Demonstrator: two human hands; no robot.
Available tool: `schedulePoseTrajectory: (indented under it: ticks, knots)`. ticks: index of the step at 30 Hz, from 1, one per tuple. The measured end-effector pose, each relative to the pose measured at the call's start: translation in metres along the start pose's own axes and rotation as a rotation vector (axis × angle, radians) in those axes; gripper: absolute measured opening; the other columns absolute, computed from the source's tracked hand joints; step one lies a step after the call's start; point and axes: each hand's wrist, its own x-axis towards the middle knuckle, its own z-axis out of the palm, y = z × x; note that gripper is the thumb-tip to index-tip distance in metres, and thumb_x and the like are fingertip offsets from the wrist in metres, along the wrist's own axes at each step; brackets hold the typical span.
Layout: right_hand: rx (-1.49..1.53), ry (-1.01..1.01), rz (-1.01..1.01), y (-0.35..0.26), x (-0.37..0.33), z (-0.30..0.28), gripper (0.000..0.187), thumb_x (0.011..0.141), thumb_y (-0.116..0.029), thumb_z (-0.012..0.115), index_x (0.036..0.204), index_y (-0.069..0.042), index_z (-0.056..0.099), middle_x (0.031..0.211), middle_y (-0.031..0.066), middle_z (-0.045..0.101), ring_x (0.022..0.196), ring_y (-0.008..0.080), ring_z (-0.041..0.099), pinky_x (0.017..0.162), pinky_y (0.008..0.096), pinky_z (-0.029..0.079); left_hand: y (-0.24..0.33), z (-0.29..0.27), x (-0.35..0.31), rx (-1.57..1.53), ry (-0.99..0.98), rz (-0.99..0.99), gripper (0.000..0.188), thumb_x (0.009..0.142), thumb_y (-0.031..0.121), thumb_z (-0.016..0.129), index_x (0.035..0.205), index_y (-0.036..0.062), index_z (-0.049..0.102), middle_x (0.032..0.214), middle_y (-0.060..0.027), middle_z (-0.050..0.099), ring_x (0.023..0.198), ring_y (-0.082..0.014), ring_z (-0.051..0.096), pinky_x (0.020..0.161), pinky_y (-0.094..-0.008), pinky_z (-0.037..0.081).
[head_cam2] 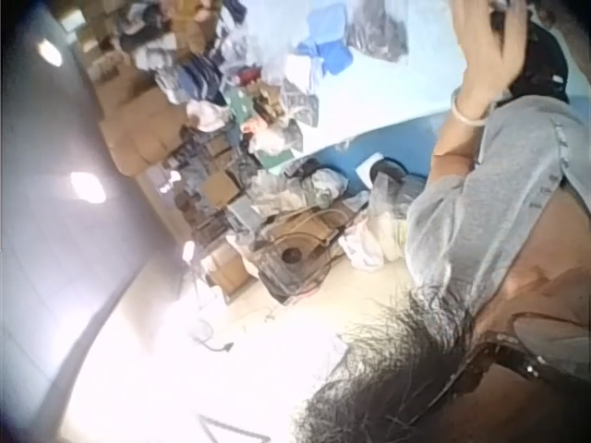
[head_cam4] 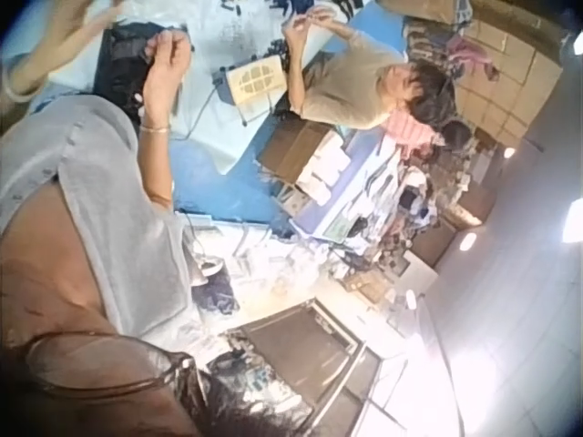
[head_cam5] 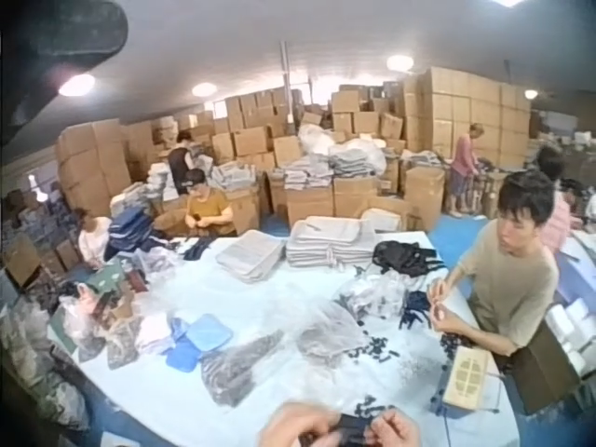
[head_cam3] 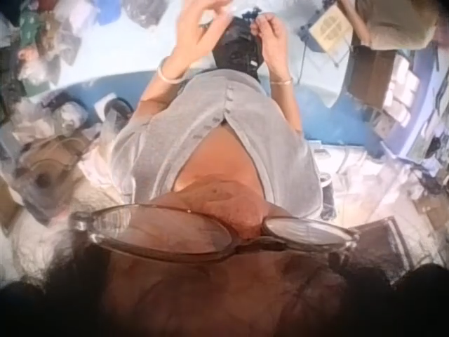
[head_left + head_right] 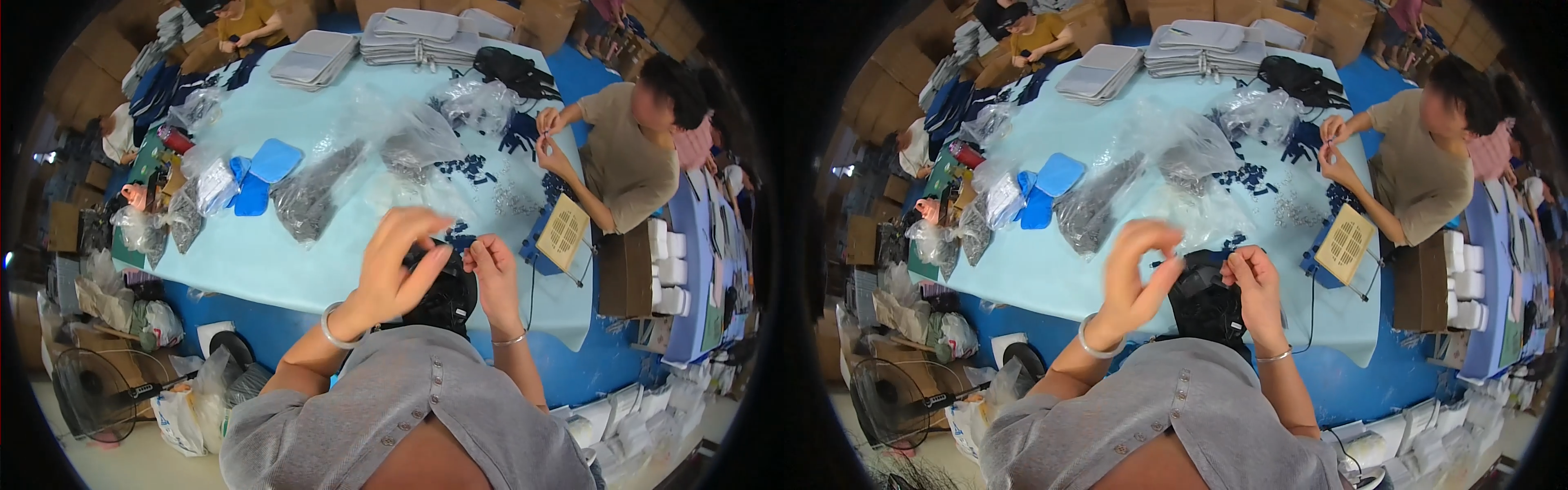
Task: Assembling small hardware components onto straps at a workshop table.
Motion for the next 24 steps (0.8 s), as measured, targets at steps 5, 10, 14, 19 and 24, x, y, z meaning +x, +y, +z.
schedulePoseTrajectory:
  ticks: [5,10,14,19,24]
  knots:
    - [0.006,-0.018,0.008,-0.001,-0.003,-0.003,0.014,0.091,-0.017,0.052,0.085,-0.004,0.052,0.074,0.0014,0.055,0.066,0.0078,0.049,0.063,0.0209,0.042,-0.054,0.045,-0.023,-0.576,-0.171,-0.551,0.037,0.080,0.009,0.065,0.113,0.0036,0.051,0.098,-0.0057,0.054,0.089,-0.0118,0.051,0.071,-0.0245,0.044]
    - [0.047,-0.003,0.034,0.000,-0.003,-0.005,0.015,0.091,-0.018,0.052,0.086,-0.004,0.052,0.074,0.0013,0.055,0.066,0.0078,0.049,0.062,0.0207,0.042,-0.068,0.052,-0.030,-0.600,-0.223,-0.627,0.031,0.082,0.005,0.062,0.111,0.0035,0.052,0.099,-0.0025,0.053,0.088,-0.0084,0.051,0.074,-0.0219,0.044]
    - [0.051,0.000,0.042,0.003,-0.003,-0.008,0.016,0.091,-0.019,0.052,0.087,-0.004,0.053,0.074,0.0010,0.055,0.066,0.0076,0.049,0.061,0.0201,0.042,-0.069,0.055,-0.030,-0.731,-0.262,-0.682,0.030,0.082,0.001,0.061,0.110,0.0022,0.052,0.094,-0.0001,0.054,0.085,-0.0070,0.052,0.075,-0.0208,0.044]
    - [0.046,0.004,0.032,0.004,-0.003,-0.010,0.016,0.091,-0.019,0.052,0.087,-0.004,0.053,0.074,0.0009,0.055,0.065,0.0074,0.049,0.061,0.0199,0.042,-0.066,0.059,-0.028,-0.737,-0.244,-0.704,0.027,0.082,0.001,0.061,0.108,0.0017,0.053,0.089,-0.0008,0.057,0.080,-0.0067,0.054,0.072,-0.0201,0.045]
    - [0.006,-0.004,0.034,0.004,-0.005,-0.010,0.014,0.091,-0.016,0.053,0.088,-0.003,0.055,0.076,0.0019,0.058,0.066,0.0072,0.051,0.062,0.0202,0.043,-0.066,0.058,-0.029,-0.679,-0.264,-0.746,0.020,0.084,0.003,0.059,0.103,0.0007,0.055,0.085,-0.0009,0.058,0.075,-0.0061,0.054,0.067,-0.0196,0.045]
